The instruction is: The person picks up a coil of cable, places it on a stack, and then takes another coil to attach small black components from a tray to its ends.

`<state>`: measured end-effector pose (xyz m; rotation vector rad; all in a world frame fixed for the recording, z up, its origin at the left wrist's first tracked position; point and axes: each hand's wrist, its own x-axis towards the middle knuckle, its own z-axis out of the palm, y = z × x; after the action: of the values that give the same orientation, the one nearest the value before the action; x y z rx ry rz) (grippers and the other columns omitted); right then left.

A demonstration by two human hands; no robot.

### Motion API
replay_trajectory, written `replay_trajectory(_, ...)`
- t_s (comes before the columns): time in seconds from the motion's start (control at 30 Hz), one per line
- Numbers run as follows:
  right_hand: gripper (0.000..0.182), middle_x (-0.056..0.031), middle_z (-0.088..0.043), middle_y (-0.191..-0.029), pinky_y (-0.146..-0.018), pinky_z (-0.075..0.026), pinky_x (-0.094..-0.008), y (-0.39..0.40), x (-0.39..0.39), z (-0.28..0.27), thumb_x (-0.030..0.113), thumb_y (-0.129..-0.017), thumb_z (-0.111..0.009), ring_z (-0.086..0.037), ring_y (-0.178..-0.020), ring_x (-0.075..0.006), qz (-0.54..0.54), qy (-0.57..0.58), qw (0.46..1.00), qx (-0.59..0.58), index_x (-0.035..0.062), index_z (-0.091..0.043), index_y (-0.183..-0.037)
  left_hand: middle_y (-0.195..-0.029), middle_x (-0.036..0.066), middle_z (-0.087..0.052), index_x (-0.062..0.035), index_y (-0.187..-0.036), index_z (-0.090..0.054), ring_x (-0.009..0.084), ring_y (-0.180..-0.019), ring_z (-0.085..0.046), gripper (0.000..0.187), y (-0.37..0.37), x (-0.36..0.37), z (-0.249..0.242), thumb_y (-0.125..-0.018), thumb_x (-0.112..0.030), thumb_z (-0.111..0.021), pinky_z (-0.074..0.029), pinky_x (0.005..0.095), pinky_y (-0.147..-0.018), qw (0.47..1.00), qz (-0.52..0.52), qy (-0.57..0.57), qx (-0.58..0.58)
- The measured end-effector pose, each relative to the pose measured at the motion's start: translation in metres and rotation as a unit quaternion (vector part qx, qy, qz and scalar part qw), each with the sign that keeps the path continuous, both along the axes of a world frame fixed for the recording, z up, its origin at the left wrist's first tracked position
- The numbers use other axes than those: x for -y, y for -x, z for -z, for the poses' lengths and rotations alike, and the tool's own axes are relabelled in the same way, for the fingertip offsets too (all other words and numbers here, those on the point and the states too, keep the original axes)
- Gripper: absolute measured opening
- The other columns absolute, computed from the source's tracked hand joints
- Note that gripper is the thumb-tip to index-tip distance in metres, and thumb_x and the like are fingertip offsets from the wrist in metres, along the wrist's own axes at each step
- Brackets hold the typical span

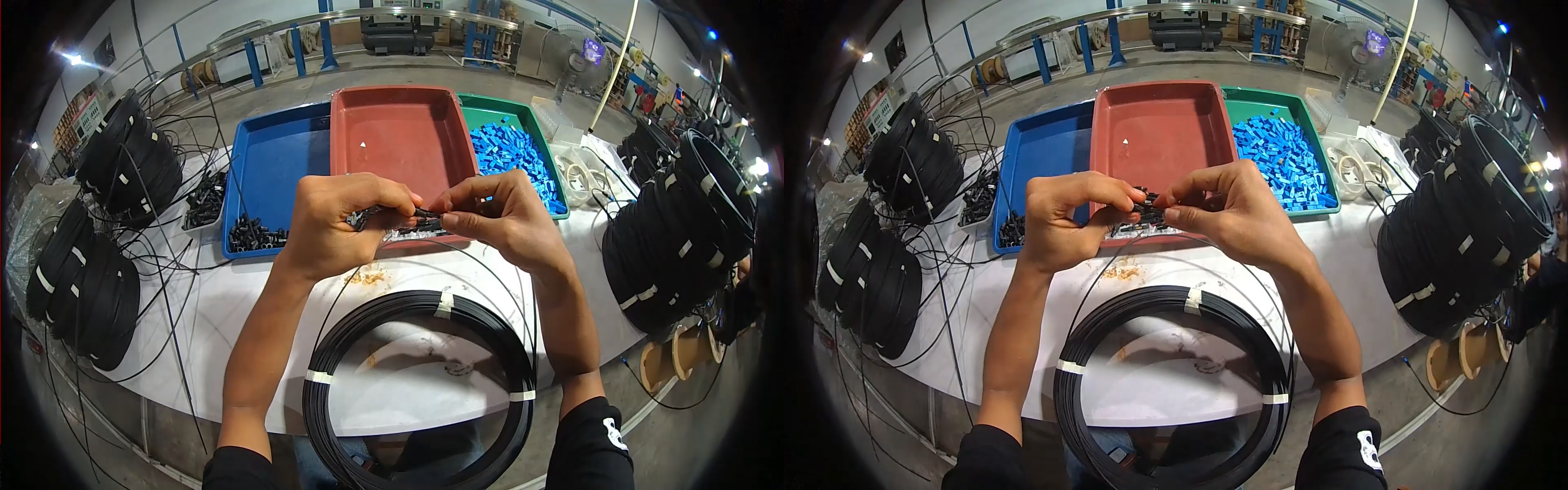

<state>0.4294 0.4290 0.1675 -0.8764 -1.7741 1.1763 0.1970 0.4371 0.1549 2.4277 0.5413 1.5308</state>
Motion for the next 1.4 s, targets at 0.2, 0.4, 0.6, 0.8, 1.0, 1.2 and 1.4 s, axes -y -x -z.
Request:
replay_trajectory(0.2, 0.019, -0.0097, -0.073, -0.092, -0.072, -0.053, -0.0213, 0.002, -0.001, 0.001, -0.001, -0.088, -0.073, -0.067, -0.082, -0.0087, 0.013, -0.009, 0.999, 0.047, -0.0079, -0.071, -0.105, -0.089, 0.015, -0.075, -0.0011, -0.083, -0.073, 0.0209, -0.082, -0.074, 0.025, 0.000, -0.002, 0.002, -0.069, 0.020, -0.071, -0.061, 0.0294, -0.074, 1.000, -0.005, 0.000, 0.000)
replay_trajectory(0.4, 0.015, -0.0091, -0.073, -0.082, -0.068, -0.051, -0.0267, 0.005, 0.003, 0.002, 0.001, -0.086, -0.071, -0.064, -0.074, -0.0096, 0.034, -0.065, 0.996, 0.053, -0.0049, -0.073, -0.099, -0.088, 0.015, -0.076, -0.0007, -0.083, -0.075, 0.0203, -0.082, -0.074, 0.018, -0.002, 0.006, -0.005, -0.071, 0.013, -0.075, -0.060, 0.0295, -0.075, 0.999, -0.032, -0.029, -0.026)
replay_trajectory(0.6, 0.016, -0.0080, -0.070, -0.095, -0.075, -0.054, -0.0239, 0.011, 0.013, 0.000, -0.008, -0.087, -0.068, -0.067, -0.087, -0.0102, 0.060, -0.125, 0.985, 0.104, -0.0061, -0.070, -0.103, -0.091, 0.014, -0.075, -0.0014, -0.108, -0.068, 0.0177, -0.089, -0.073, 0.032, -0.005, 0.010, -0.006, -0.078, 0.003, -0.078, -0.057, 0.0302, -0.083, 0.986, -0.028, 0.161, 0.023)
replay_trajectory(0.8, 0.015, -0.0125, -0.068, -0.085, -0.068, -0.052, -0.0334, 0.015, 0.022, -0.003, -0.004, -0.083, -0.069, -0.067, -0.075, -0.0225, 0.111, -0.196, 0.968, 0.113, -0.0013, -0.073, -0.097, -0.094, 0.014, -0.074, -0.0025, -0.110, -0.054, 0.0175, -0.091, -0.072, 0.040, -0.002, 0.005, -0.006, -0.078, 0.004, -0.077, -0.056, 0.0307, -0.087, 0.989, -0.016, 0.144, -0.037)
replay_trajectory(1.0, 0.016, -0.0125, -0.065, -0.083, -0.066, -0.053, -0.0360, 0.013, 0.028, -0.007, -0.004, -0.080, -0.072, -0.067, -0.076, -0.0275, 0.131, -0.282, 0.939, 0.148, 0.0002, -0.072, -0.096, -0.094, 0.018, -0.072, -0.0101, -0.102, -0.032, 0.0166, -0.091, -0.071, 0.052, -0.006, 0.000, 0.004, -0.078, 0.008, -0.074, -0.057, 0.0309, -0.085, 0.997, 0.002, 0.077, -0.002)
replay_trajectory(1.2, 0.023, -0.0060, -0.063, -0.084, -0.057, -0.047, -0.0266, 0.010, 0.030, -0.012, -0.004, -0.075, -0.081, -0.061, -0.067, -0.0108, 0.128, -0.363, 0.913, 0.136, 0.0003, -0.069, -0.094, -0.087, 0.014, -0.074, -0.0115, -0.096, -0.032, 0.0138, -0.081, -0.072, 0.050, -0.009, -0.002, 0.008, -0.080, -0.001, -0.079, -0.056, 0.0243, -0.075, 0.995, 0.022, 0.019, 0.097)
replay_trajectory(1.4, 0.021, -0.0083, -0.063, -0.083, -0.058, -0.053, -0.0335, 0.000, 0.016, -0.008, 0.000, -0.074, -0.080, -0.068, -0.067, -0.0219, 0.115, -0.382, 0.912, 0.096, 0.0041, -0.068, -0.091, -0.086, 0.014, -0.074, -0.0112, -0.095, -0.030, 0.0067, -0.077, -0.065, 0.053, -0.009, 0.000, 0.005, -0.079, 0.000, -0.079, -0.056, 0.0234, -0.073, 0.990, 0.037, 0.042, 0.126)
